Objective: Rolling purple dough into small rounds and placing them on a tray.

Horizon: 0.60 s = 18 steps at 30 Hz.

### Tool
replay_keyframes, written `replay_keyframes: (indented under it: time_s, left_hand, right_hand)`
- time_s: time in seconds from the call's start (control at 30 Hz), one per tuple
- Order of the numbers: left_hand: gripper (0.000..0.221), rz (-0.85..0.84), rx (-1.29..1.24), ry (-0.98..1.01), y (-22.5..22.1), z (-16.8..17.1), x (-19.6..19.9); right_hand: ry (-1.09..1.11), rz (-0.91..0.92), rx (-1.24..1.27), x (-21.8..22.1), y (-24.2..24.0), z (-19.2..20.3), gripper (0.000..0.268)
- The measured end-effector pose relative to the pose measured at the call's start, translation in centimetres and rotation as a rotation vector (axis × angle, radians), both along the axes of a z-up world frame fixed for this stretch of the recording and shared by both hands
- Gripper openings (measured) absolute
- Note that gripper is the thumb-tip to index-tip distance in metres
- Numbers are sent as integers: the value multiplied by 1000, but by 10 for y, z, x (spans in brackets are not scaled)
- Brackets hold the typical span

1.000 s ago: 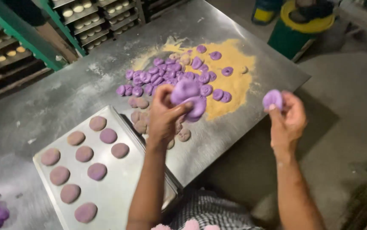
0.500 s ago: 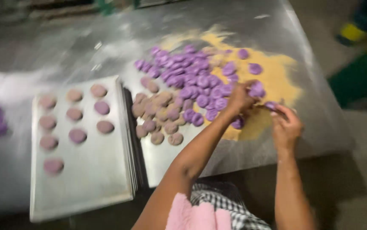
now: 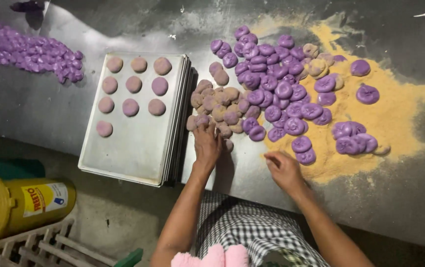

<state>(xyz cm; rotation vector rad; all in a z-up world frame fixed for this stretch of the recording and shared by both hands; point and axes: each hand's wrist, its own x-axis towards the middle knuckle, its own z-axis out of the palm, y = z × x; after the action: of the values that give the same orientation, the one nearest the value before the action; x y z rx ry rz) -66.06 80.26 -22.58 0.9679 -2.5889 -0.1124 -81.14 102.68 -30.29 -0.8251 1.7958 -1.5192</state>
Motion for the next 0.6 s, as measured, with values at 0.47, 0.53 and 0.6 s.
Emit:
replay_keyframes:
  time_s: [0.47, 0.53, 0.6]
  left_hand:
    - [46, -260, 0, -145, -82, -16, -40]
    - [46, -270, 69, -136, -82, 10, -38]
    - [48, -290, 126, -128, -85, 11, -35]
  right_hand:
    - [949, -160, 70, 0, -181, 11, 41]
    - [911, -129, 112, 2, -185, 10, 38]
    - [871, -113, 150, 10, -189, 9, 35]
